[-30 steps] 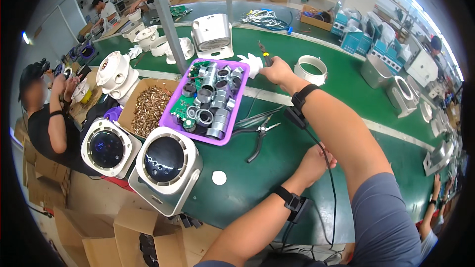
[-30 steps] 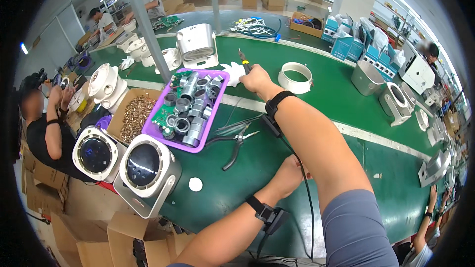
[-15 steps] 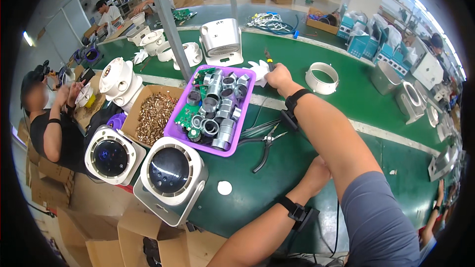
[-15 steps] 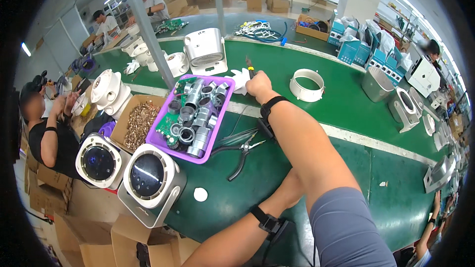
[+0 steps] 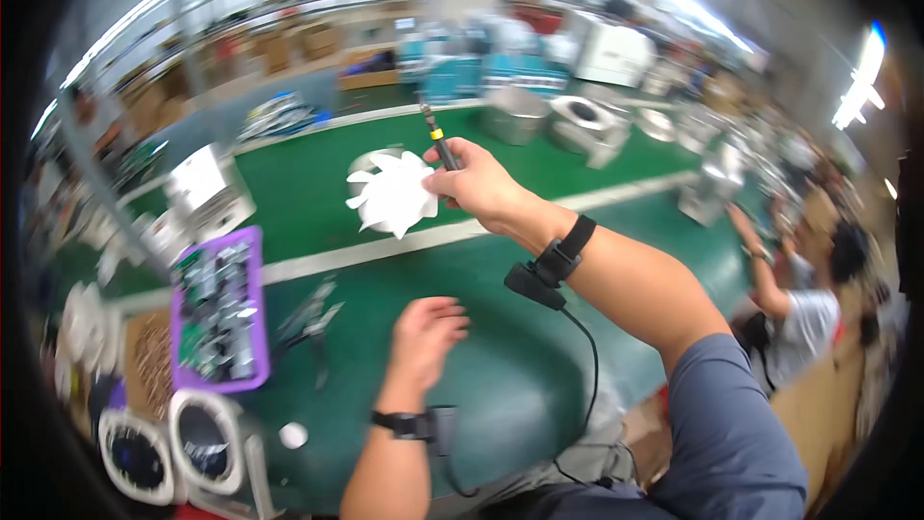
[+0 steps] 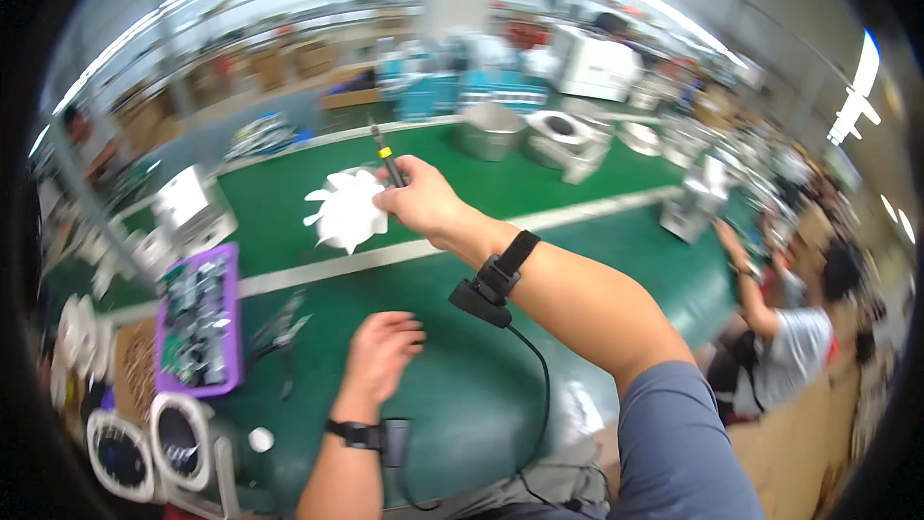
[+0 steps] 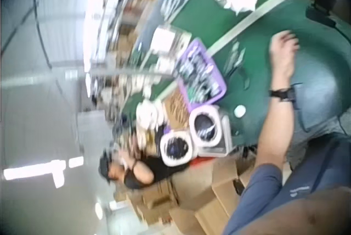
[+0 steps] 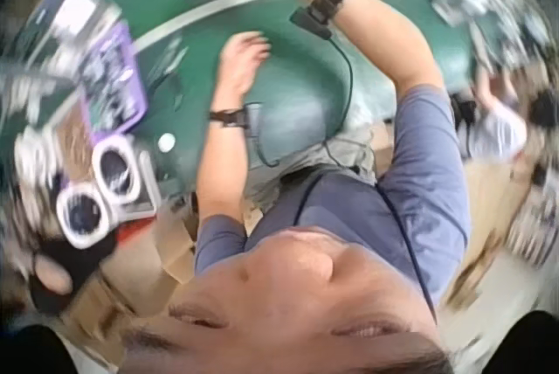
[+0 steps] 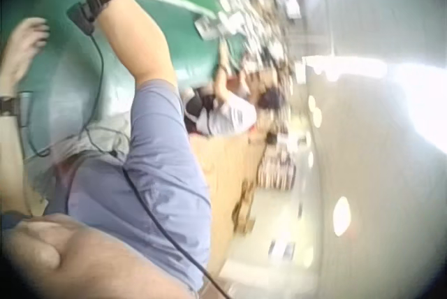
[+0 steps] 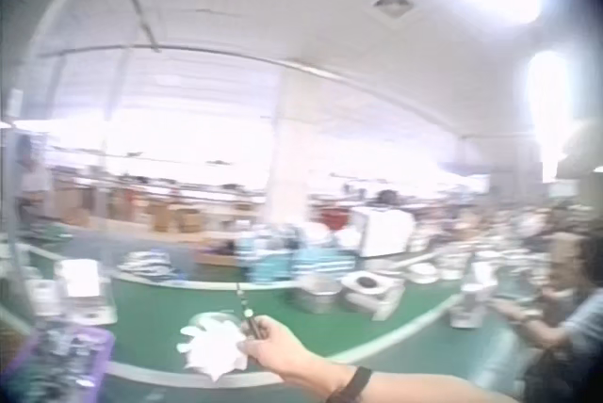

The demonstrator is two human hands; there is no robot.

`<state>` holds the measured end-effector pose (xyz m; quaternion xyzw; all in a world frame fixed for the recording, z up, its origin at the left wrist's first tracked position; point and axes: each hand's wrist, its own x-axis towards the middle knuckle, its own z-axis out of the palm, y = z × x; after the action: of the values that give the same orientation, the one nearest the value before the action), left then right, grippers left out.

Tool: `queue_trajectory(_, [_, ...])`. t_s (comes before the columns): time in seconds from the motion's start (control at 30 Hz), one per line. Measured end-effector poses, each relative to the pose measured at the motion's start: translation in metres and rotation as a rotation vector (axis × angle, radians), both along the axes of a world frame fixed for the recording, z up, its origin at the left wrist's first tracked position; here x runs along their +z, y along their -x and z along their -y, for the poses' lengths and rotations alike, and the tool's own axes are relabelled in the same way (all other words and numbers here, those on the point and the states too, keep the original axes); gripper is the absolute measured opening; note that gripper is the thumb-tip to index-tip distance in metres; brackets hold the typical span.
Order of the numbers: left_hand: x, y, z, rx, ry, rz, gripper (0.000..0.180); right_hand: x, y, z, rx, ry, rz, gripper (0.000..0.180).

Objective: The person uses pliers to manipulate small components inside white circular plastic housings on a green assembly table. They repeatedly pick up a housing, adjust internal parts with the tool, and place the housing into a cardboard box. Other workers are visible in the background performing similar tasks.

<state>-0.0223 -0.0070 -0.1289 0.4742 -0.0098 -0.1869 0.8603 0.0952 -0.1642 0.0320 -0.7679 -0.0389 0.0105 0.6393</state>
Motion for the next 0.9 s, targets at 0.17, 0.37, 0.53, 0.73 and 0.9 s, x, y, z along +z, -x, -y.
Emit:
queue_trajectory(0.17, [-0.006,0.000,0.009,-0.062,-0.013,0.124,0.044,0.031,0.174,0.206,-0.362,0.049,0.018,0.037])
queue_trajectory(0.37, [-0.027,-0.011,-0.007,-0.086,-0.099,0.261,0.038,-0.013,0.426,0.378,-0.874,0.240,-0.029,0.036])
queue_trajectory(0.53, [-0.006,-0.004,-0.014,-0.076,-0.217,0.200,0.047,-0.067,0.626,0.438,-1.165,0.710,-0.375,0.037])
queue_trajectory(0.73, [0.005,0.010,-0.004,-0.036,-0.260,0.211,0.045,-0.139,0.800,0.456,-1.221,0.779,-0.824,0.036])
queue_trajectory(0.9, [0.014,0.015,-0.008,-0.006,-0.236,0.192,0.046,-0.143,0.799,0.442,-1.040,0.917,-1.182,0.036])
